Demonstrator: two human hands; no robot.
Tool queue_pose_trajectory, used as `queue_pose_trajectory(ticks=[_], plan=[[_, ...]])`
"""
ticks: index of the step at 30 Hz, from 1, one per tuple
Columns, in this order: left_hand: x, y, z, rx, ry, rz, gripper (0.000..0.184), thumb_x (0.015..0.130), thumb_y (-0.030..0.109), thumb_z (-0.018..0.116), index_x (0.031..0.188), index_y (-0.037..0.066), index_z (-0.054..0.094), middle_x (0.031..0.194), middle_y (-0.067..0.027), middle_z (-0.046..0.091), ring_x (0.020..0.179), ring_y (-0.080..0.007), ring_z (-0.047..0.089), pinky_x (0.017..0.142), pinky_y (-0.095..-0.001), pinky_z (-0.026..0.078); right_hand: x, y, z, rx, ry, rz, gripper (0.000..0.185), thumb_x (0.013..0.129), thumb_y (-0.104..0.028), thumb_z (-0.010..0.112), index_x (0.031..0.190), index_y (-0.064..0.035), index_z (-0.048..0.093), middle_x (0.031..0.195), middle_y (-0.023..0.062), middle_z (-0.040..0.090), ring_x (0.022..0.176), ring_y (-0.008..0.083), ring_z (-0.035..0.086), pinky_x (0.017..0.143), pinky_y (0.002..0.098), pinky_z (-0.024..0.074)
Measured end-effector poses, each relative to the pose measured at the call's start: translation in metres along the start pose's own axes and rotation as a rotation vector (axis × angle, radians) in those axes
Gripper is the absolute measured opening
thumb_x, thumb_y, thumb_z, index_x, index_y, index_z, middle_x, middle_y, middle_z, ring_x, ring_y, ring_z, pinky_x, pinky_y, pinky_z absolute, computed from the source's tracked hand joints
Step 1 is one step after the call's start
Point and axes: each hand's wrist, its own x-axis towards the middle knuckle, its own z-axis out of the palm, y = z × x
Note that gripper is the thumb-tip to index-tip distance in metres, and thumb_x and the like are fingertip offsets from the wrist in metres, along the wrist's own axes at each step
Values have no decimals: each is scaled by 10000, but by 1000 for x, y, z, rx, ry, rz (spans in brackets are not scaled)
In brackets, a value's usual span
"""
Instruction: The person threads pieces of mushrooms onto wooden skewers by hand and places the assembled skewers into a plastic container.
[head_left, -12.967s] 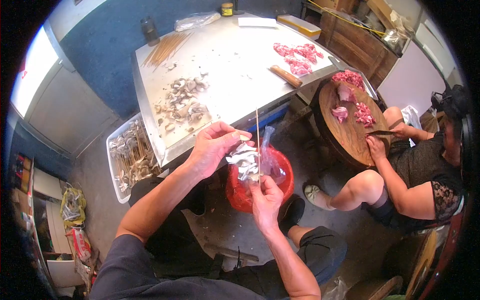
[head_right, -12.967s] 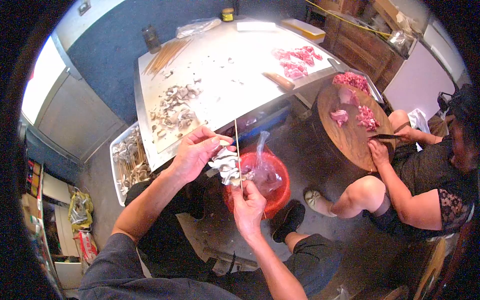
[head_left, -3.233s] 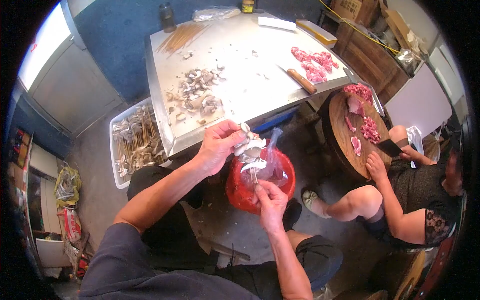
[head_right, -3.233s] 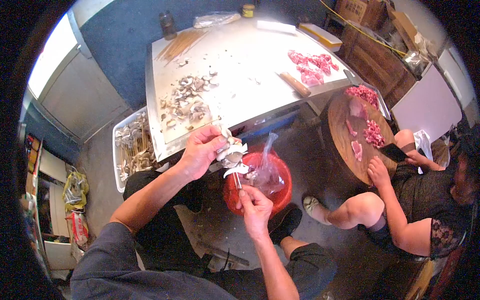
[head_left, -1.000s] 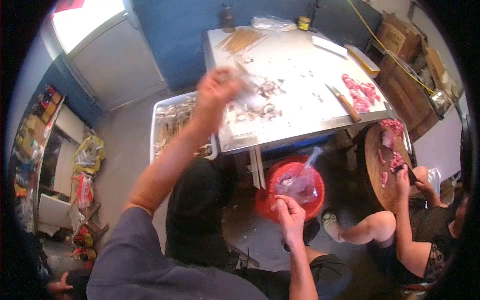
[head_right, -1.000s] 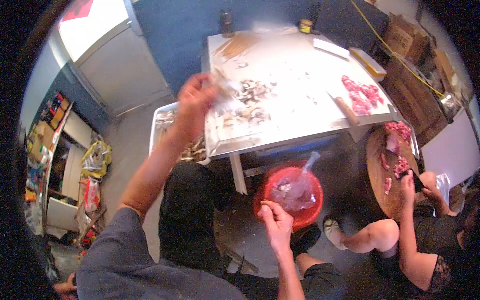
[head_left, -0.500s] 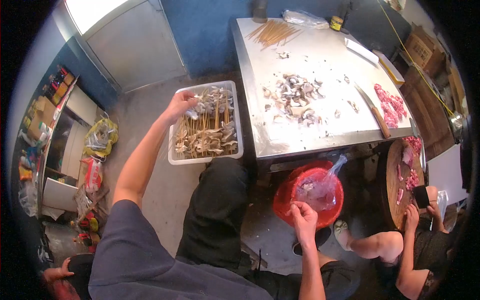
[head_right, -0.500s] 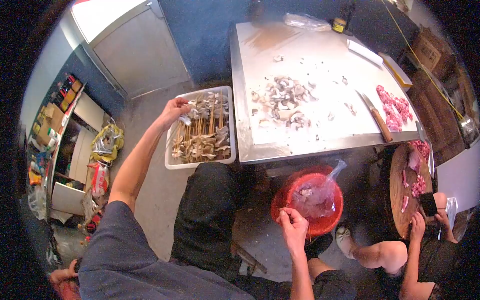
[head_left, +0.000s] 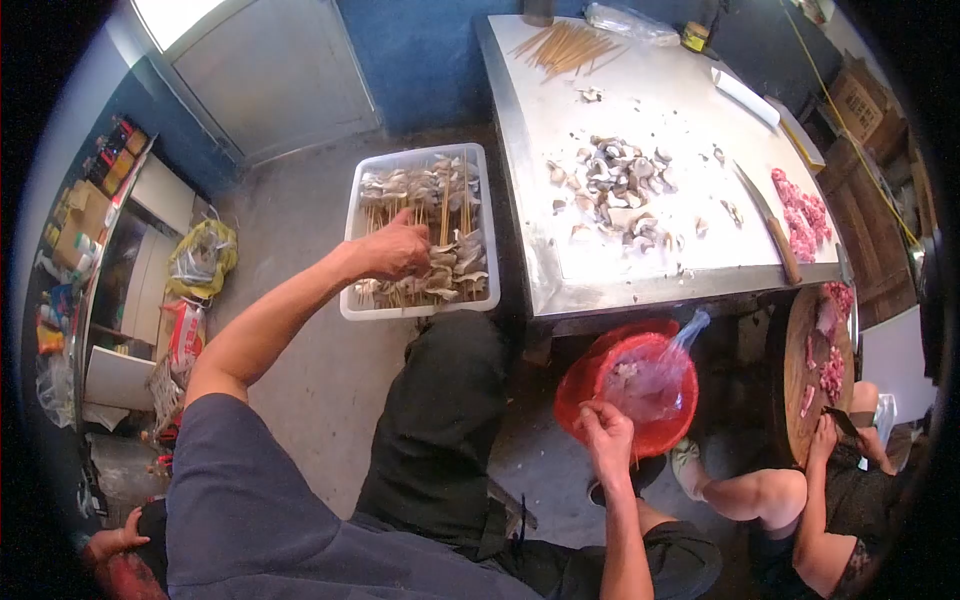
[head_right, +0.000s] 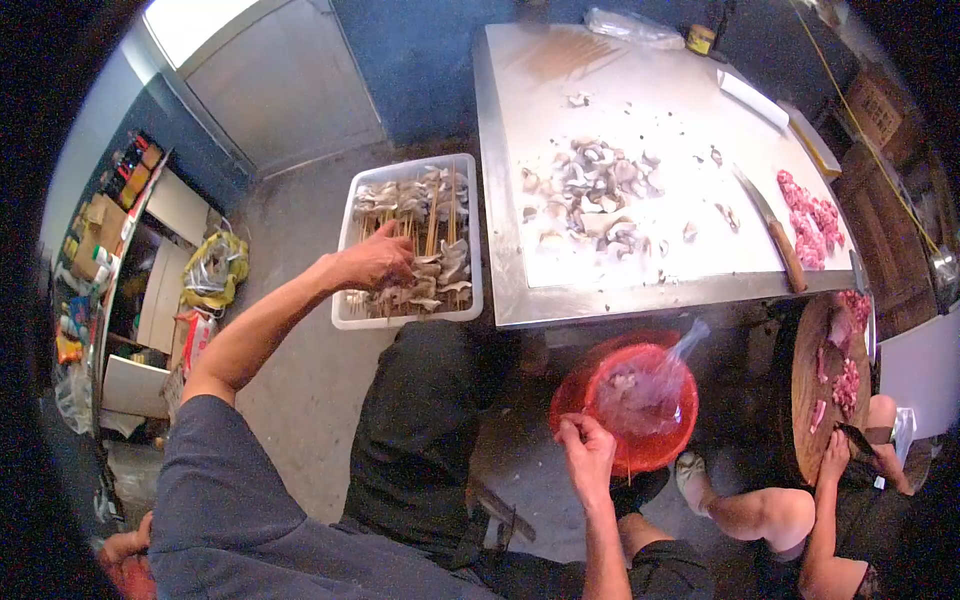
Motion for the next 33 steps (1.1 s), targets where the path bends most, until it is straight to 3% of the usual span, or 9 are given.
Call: queue_pose_trajectory(ticks=[5,7,12,15,21,23,27,31,33], plan=[[-9,-9,21,-148,537,142,252,688,-12,586,937,27,590,1073,-127,570,1047,-300,542,929,-486,399,-2,10,-3,-9,-5,48,192,895,-127,595,947,36,682,728,36,660,681,100,597,632,251,468],[-15,-6,28,-312,716,-195,191,728,-26,578,914,18,584,1007,-123,581,950,-292,582,792,-417,484,-2,11,-2,-6,0,34,193,895,-130,597,950,35,683,727,37,660,683,99,598,633,250,468],[-11,7,45,-719,498,-318,278,780,186,747,877,14,552,793,-111,540,762,-264,560,668,-357,470,-2,13,-3,1,7,29,190,896,-132,602,960,26,687,735,44,663,689,96,601,635,252,469],[12,10,56,-497,656,-178,359,753,305,748,800,11,547,769,-125,548,731,-277,556,643,-398,444,0,21,-2,-50,-2,-4,191,898,-138,603,968,20,686,735,40,663,688,95,598,635,253,469],[24,-2,47,-540,450,-287,318,724,268,729,799,18,548,786,-123,543,754,-278,557,673,-397,446,0,12,-1,-69,-36,12,200,897,-149,603,967,17,690,729,36,664,685,94,593,627,255,464],[12,1,55,-551,804,-335,341,713,279,743,791,15,543,762,-119,544,739,-280,554,667,-398,444,-2,5,-1,-137,-34,-10,200,889,-148,608,966,16,692,729,42,664,688,93,592,628,255,462],[-7,4,65,-594,725,-838,425,793,390,710,828,5,536,820,-154,594,772,-283,579,689,-409,451,-3,19,0,-109,-25,-12,196,882,-144,612,968,13,692,720,46,663,681,95,593,625,259,464],[5,-8,72,-854,810,-838,485,773,415,736,943,-14,587,809,-127,625,796,-257,600,724,-400,478,-3,32,0,-149,-43,-49,190,882,-139,615,972,9,692,705,51,655,661,100,597,615,265,468],[19,-25,83,-990,878,-857,483,771,389,755,972,-22,599,805,-105,623,689,-197,588,611,-360,483,-4,28,0,-155,-48,-47,188,883,-138,615,975,8,691,701,51,652,655,102,598,613,266,469]])
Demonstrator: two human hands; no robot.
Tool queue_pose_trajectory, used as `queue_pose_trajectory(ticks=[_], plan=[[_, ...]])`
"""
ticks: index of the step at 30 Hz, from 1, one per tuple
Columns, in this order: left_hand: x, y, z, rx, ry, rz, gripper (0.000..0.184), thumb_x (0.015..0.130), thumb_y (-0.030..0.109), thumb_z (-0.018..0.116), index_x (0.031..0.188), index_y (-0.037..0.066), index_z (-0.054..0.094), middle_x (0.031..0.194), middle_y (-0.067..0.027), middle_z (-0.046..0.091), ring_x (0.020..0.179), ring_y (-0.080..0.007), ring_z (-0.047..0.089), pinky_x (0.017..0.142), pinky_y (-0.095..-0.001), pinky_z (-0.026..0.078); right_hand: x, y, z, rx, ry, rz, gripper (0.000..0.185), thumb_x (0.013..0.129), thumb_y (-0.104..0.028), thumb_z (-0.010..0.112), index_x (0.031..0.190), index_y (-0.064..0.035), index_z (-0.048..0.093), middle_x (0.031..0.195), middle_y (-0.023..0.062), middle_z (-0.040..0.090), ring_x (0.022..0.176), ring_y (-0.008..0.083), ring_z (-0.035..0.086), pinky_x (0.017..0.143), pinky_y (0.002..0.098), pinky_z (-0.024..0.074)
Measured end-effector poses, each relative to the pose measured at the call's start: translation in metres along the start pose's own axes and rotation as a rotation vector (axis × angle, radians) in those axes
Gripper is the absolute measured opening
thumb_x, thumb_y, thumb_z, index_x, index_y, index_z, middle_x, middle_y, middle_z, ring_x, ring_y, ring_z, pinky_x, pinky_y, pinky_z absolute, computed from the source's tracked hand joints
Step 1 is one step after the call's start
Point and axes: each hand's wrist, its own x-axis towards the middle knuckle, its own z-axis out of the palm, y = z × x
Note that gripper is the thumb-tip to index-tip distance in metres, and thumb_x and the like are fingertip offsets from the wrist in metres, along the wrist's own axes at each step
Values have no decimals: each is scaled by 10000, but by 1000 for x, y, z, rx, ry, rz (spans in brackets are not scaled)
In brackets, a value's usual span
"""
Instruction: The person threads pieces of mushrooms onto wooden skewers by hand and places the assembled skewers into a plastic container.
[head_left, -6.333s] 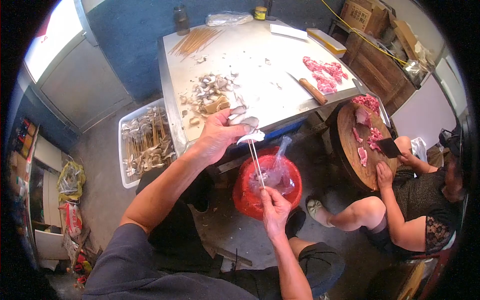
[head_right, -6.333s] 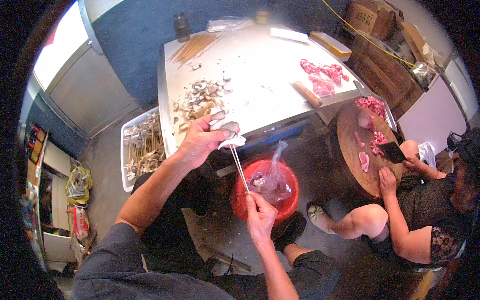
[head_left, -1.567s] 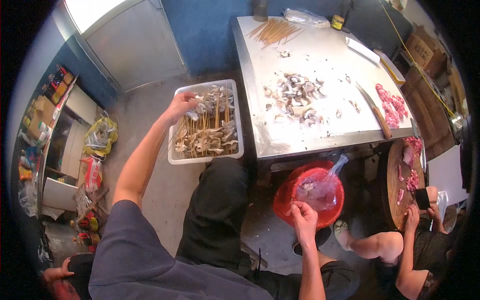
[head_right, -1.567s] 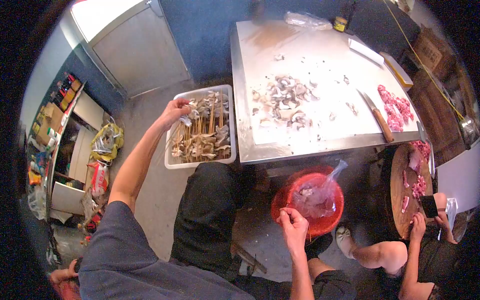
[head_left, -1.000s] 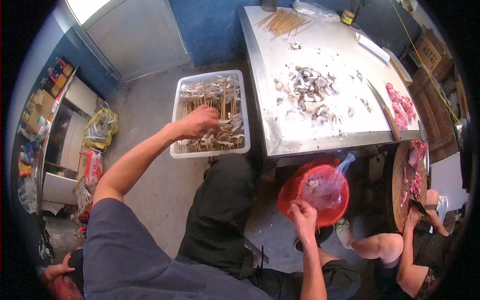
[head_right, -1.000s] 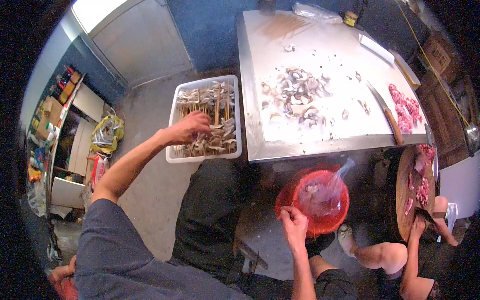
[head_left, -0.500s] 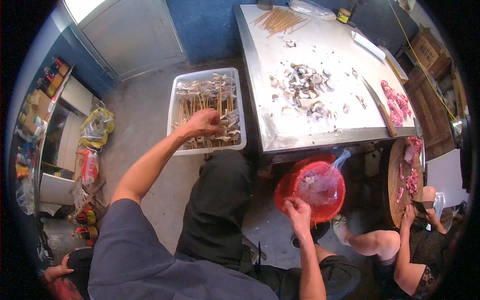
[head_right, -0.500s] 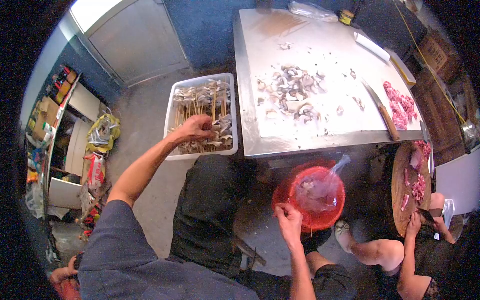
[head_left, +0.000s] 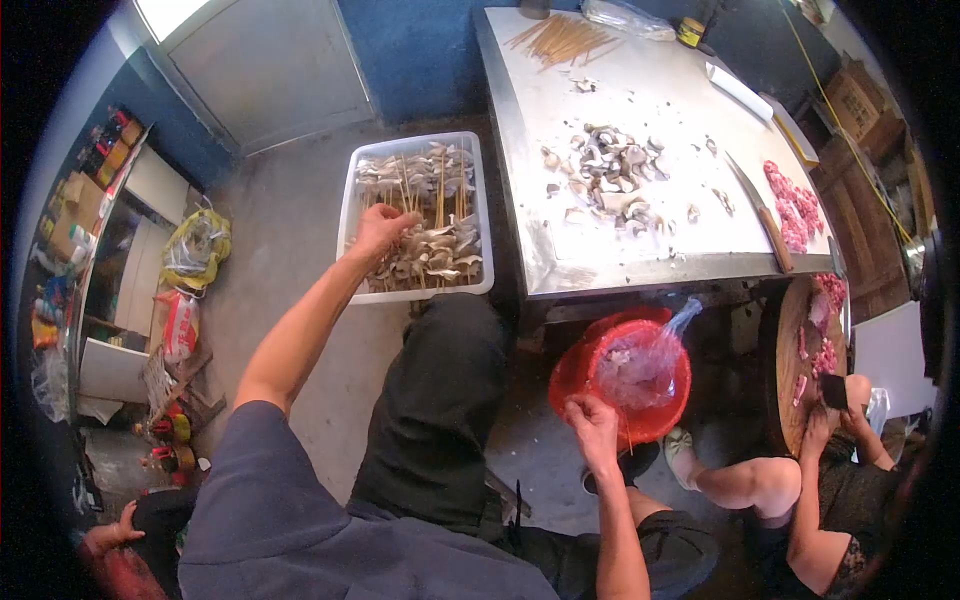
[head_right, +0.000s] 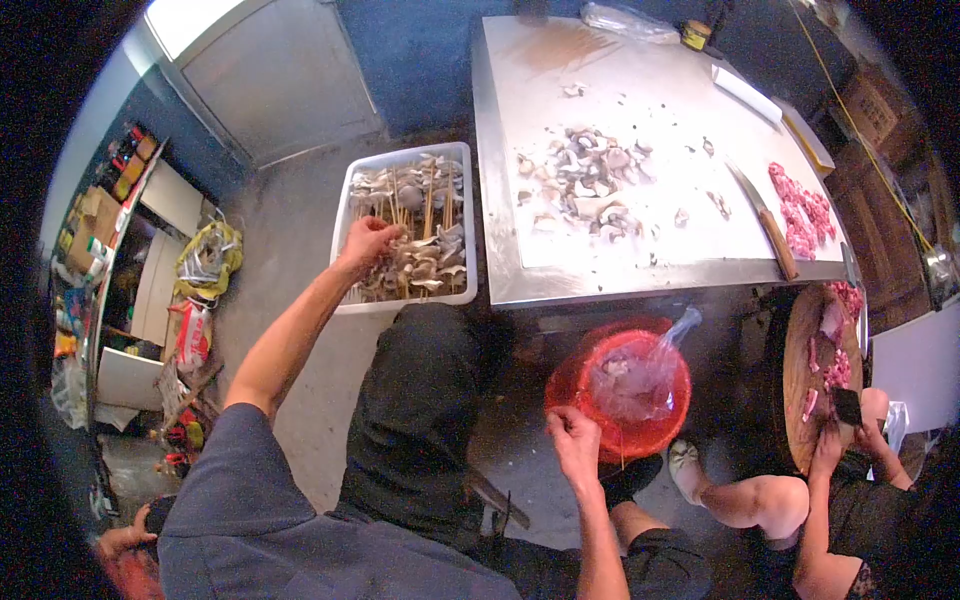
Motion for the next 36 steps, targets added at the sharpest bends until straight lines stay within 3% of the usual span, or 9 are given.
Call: queue_pose_trajectory(ticks=[3,7,11,16,21,26,30,32,36], plan=[[11,10,4,-598,74,-364,268,823,253,724,843,4,624,672,-48,573,454,-88,448,383,-256,310,0,-10,1,-15,4,6,189,883,-139,618,974,11,689,700,52,651,652,100,598,610,264,469],[25,15,0,-370,-101,-399,212,867,124,655,695,60,549,573,18,476,423,-77,390,349,-253,258,1,-6,2,12,6,24,193,885,-147,612,966,11,688,690,56,646,647,102,597,605,264,468],[29,21,-11,-377,-76,-381,169,871,101,630,724,56,560,578,10,478,428,-82,391,359,-258,259,1,-8,1,-64,-11,-17,205,889,-165,605,963,6,689,686,54,641,640,105,592,599,270,466],[39,35,-33,-240,-158,-162,164,854,102,603,699,60,568,543,5,446,437,-83,382,381,-281,247,2,-1,6,-52,-30,27,207,888,-169,604,962,4,689,695,52,645,648,106,591,604,274,467],[61,-1,17,167,-60,-38,176,775,162,620,787,8,706,695,-131,676,639,-223,639,618,-389,500,1,11,9,-51,-40,31,208,886,-167,602,959,6,690,703,67,650,660,110,594,619,284,474],[56,-4,23,96,-32,-9,232,798,225,644,840,3,698,721,-158,678,680,-264,651,670,-389,506,5,9,5,-149,-18,17,198,866,-165,611,945,-3,694,715,100,666,662,143,617,627,306,482],[2,51,2,304,54,153,383,805,300,686,1032,-2,624,1000,-193,623,1011,-284,605,862,-372,469,5,3,4,-84,-14,19,204,863,-173,610,944,-6,695,710,104,667,659,161,625,628,320,483],[-34,60,7,185,-104,636,456,769,286,735,1113,29,581,1185,-206,526,1178,-335,502,964,-409,424,5,12,4,-105,-13,-9,217,865,-188,609,946,-7,697,706,109,663,656,161,621,627,328,483],[-47,34,10,397,-256,930,532,727,233,768,1181,71,544,1304,-182,457,1267,-378,417,1026,-466,374,3,16,5,-84,-19,6,223,863,-194,609,949,-9,699,716,117,667,662,162,625,625,332,483]])
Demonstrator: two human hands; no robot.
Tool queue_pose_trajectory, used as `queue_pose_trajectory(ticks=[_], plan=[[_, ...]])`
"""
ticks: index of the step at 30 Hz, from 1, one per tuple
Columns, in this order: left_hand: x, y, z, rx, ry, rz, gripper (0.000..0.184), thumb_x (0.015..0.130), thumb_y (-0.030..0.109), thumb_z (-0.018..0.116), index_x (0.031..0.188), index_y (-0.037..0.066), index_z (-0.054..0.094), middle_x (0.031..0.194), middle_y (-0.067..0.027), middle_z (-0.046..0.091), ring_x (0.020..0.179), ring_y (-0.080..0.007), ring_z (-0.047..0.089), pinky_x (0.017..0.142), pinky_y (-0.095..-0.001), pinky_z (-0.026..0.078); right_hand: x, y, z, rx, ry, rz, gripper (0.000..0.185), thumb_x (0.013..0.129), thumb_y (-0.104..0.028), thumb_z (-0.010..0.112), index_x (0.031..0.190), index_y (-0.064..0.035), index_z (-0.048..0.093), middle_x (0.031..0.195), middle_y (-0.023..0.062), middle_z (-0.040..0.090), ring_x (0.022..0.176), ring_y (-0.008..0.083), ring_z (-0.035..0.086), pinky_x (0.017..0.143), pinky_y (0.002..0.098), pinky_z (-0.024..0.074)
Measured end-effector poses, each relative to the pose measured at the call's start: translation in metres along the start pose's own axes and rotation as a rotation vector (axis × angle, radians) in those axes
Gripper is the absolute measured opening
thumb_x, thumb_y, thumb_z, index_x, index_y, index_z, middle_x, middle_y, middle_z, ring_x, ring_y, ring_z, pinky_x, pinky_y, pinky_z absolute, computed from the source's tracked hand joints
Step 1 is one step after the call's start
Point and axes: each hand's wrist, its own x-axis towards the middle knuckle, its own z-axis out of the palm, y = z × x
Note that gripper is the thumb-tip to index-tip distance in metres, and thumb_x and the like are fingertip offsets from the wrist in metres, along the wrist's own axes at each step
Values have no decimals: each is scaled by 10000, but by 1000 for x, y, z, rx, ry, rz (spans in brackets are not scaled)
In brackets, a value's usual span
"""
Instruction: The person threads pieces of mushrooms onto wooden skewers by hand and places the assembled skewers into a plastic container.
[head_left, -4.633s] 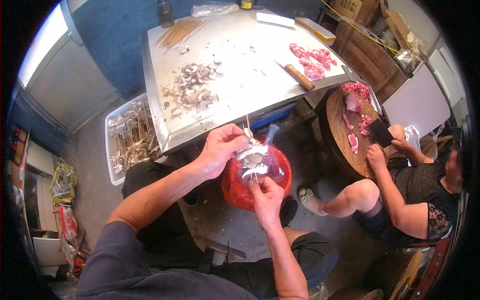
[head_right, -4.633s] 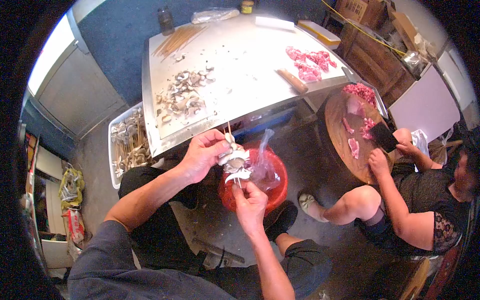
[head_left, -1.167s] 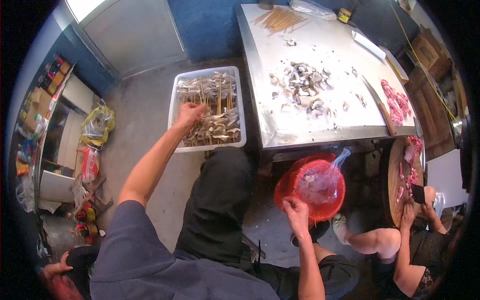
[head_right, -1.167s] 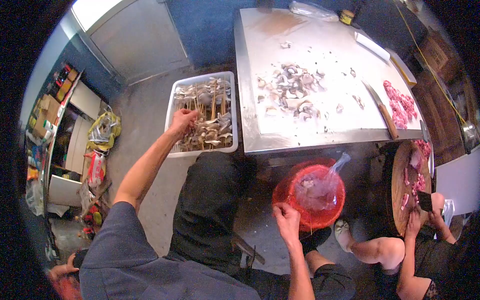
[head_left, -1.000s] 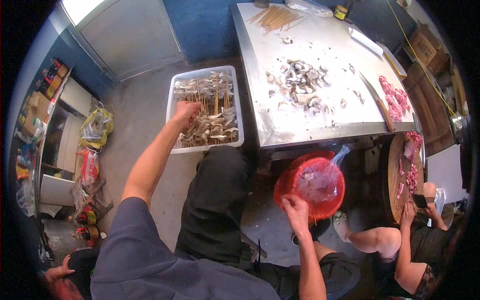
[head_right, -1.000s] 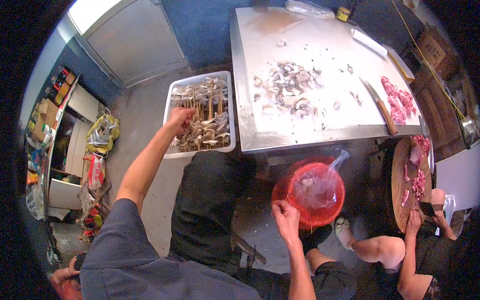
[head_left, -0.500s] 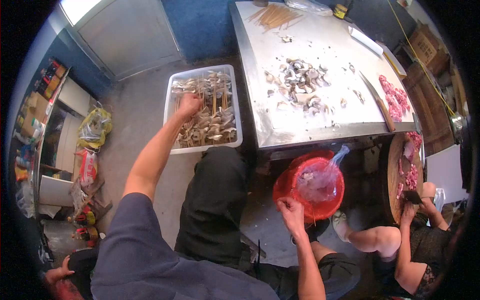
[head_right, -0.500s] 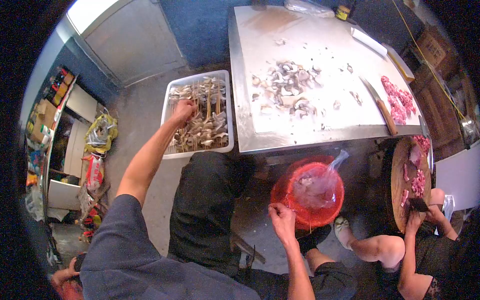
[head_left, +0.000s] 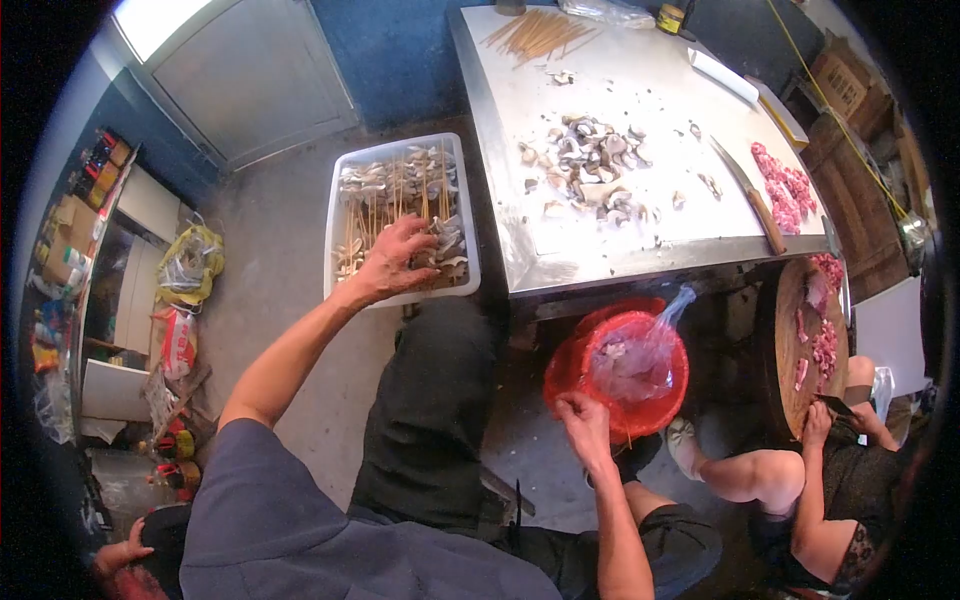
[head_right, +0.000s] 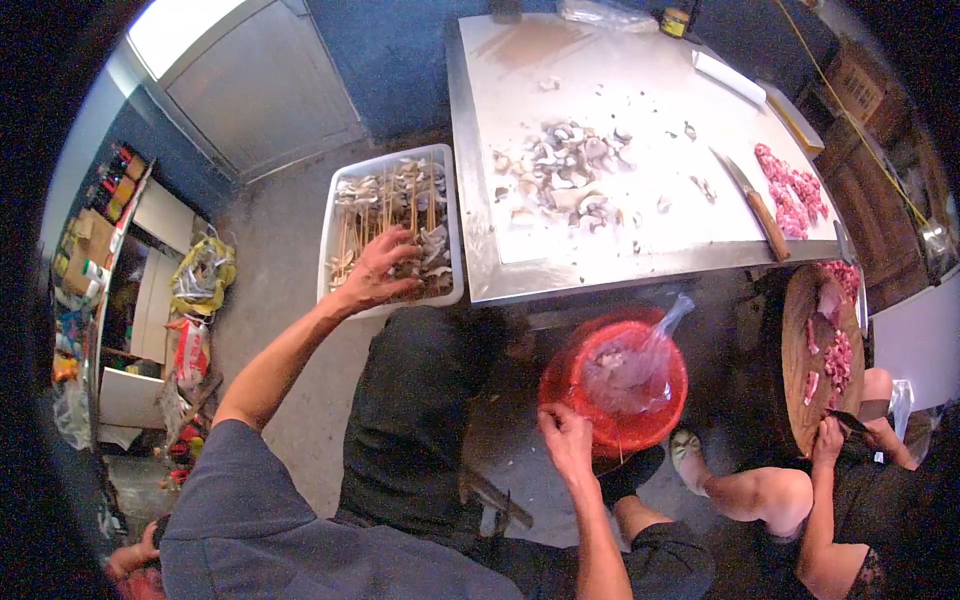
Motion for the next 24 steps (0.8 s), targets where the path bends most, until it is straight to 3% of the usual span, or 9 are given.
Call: queue_pose_trajectory(ticks=[2,8,11,14,15,16,18,19,24], plan=[[-5,-8,3,189,1,69,533,706,202,774,1176,97,549,1313,-158,465,1298,-400,383,1045,-498,343,0,1,-1,-82,5,13,222,858,-188,608,955,-10,697,734,126,677,671,162,631,627,332,485],[1,-14,12,13,-49,56,508,725,175,760,1175,90,541,1322,-158,474,1320,-391,370,1066,-492,325,1,-5,-4,-80,8,4,225,854,-186,606,970,-16,699,745,135,681,678,184,644,637,332,489],[7,-25,18,22,149,-5,539,764,240,745,1231,77,531,1371,-170,444,1351,-377,337,1097,-500,292,1,-11,-5,-79,-1,24,223,853,-183,607,970,-17,700,746,134,681,686,186,650,645,328,492],[26,-15,6,168,138,-76,565,820,299,699,1307,89,507,1456,-180,365,1394,-377,268,1129,-507,235,2,0,-1,-151,16,-36,223,856,-186,606,968,-17,699,757,135,682,694,180,652,651,325,495],[30,-24,12,279,-20,-99,593,903,388,590,1401,108,429,1524,-171,272,1432,-367,187,1151,-517,178,1,-1,-1,-154,15,-40,223,856,-186,606,968,-17,699,757,135,682,694,180,652,651,325,495],[29,-31,24,277,-17,-100,593,903,388,590,1401,108,429,1524,-171,272,1432,-367,187,1151,-517,178,-1,-2,0,-134,4,-6,221,855,-185,609,967,-18,699,769,143,685,701,192,659,653,329,496],[30,-38,45,241,-243,-162,623,943,388,517,1480,160,299,1555,-138,214,1453,-350,126,1155,-539,146,1,-2,0,-115,-6,33,218,854,-184,612,967,-19,699,781,151,688,708,204,666,656,332,497],[30,-41,47,210,-273,-170,616,977,423,427,1505,169,236,1561,-141,198,1458,-345,103,1154,-543,140,1,-2,0,-109,-13,70,214,853,-183,615,966,-23,700,799,158,691,720,223,675,657,338,500],[31,-45,45,208,-289,-148,644,951,426,460,1498,151,258,1563,-148,196,1462,-341,94,1155,-531,146,15,-2,2,-112,42,-29,202,849,-180,619,962,-34,701,827,175,691,742,269,689,656,361,508]])
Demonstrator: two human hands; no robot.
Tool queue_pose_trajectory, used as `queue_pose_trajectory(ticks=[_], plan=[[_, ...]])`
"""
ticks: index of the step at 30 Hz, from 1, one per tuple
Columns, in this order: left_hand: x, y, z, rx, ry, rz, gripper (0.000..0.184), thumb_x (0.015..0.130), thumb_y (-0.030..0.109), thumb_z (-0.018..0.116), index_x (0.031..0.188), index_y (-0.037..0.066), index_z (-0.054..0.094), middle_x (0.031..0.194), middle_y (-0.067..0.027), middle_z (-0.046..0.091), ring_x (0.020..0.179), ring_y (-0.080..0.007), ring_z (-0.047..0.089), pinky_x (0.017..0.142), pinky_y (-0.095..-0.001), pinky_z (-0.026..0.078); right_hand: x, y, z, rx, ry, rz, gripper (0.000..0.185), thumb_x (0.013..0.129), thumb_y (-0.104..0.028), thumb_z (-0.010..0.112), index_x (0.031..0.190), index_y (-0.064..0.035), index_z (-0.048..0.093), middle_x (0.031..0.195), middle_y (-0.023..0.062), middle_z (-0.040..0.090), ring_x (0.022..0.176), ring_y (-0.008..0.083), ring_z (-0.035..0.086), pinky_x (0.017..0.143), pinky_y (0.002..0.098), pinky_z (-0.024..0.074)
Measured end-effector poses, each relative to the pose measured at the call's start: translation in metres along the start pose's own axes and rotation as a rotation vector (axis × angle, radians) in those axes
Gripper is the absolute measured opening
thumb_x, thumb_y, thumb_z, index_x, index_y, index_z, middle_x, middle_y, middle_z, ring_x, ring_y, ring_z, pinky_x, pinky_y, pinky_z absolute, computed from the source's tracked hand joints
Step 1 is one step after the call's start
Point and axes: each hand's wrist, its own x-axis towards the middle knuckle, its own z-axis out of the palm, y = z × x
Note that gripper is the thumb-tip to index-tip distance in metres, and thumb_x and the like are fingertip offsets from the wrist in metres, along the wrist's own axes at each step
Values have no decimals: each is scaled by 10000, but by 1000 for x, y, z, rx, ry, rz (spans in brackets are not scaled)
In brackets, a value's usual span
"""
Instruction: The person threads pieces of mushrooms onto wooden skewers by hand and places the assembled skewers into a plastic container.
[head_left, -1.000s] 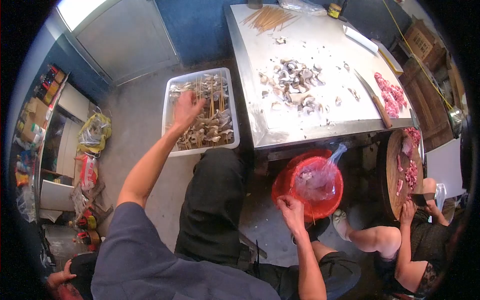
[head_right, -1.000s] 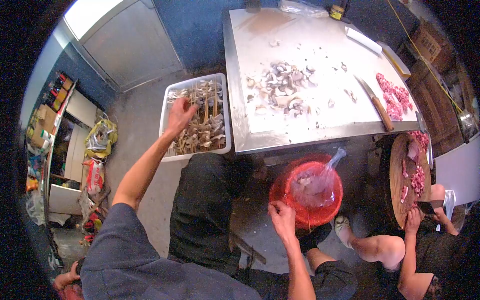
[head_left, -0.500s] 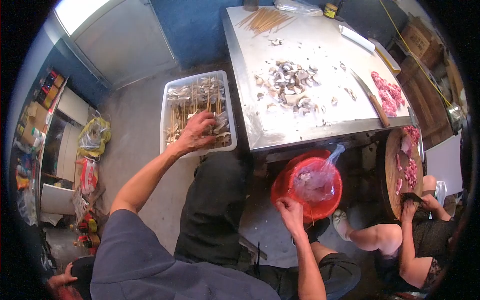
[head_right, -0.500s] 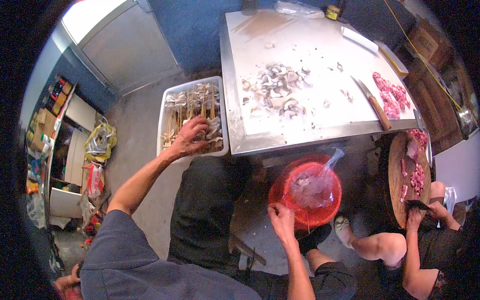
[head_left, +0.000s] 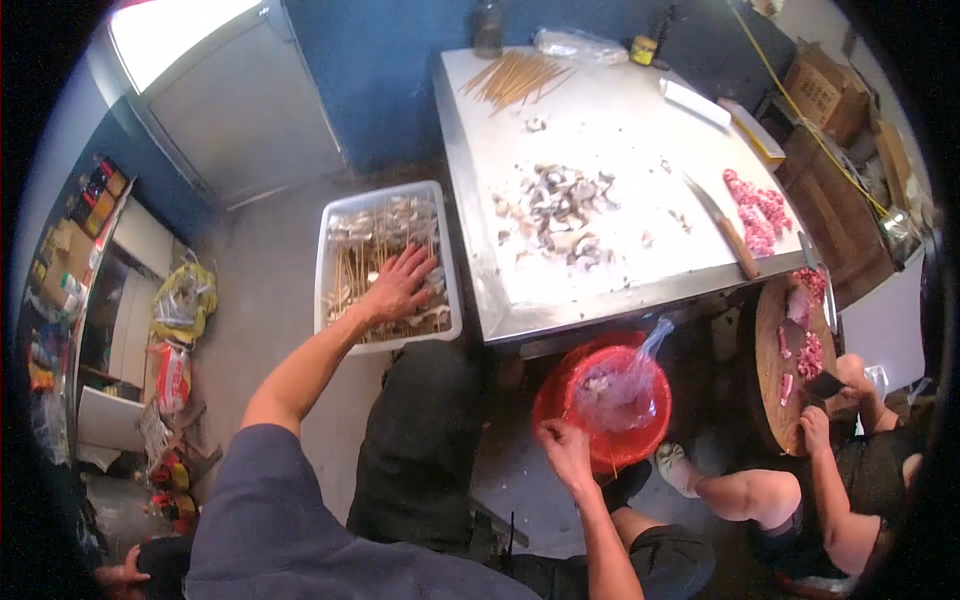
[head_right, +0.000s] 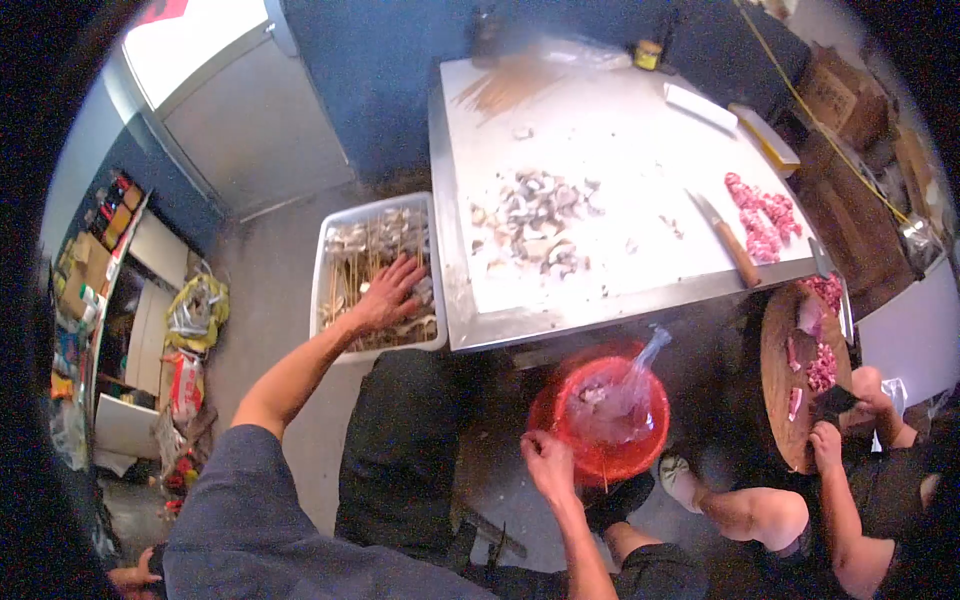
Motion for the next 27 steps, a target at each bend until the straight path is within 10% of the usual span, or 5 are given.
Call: queue_pose_trajectory(ticks=[6,10,15,27], plan=[[23,5,-71,-94,324,219,374,872,249,629,1207,87,585,1309,-151,536,1294,-334,441,1032,-482,374,-17,-36,-13,-68,12,-120,192,848,-209,617,936,-62,704,847,192,681,801,353,672,703,424,517],[100,31,-153,-496,676,-35,146,806,130,650,889,10,659,820,-147,656,751,-275,654,663,-355,498,-24,-26,-9,-220,-107,-141,202,856,-216,582,945,-71,691,855,202,669,815,384,653,718,471,508],[235,19,-185,-292,675,62,154,804,151,622,871,23,675,818,-168,667,770,-297,664,679,-379,507,-18,-28,-9,-301,-180,-169,147,811,-167,583,813,-21,600,782,220,628,784,422,611,690,510,481],[393,-12,-163,60,342,-442,363,780,256,581,1022,-1,669,1065,-220,663,1023,-371,627,859,-444,499,-6,1,0,-400,-201,-131,106,753,-110,560,797,-20,594,782,211,604,760,410,607,656,494,476]])
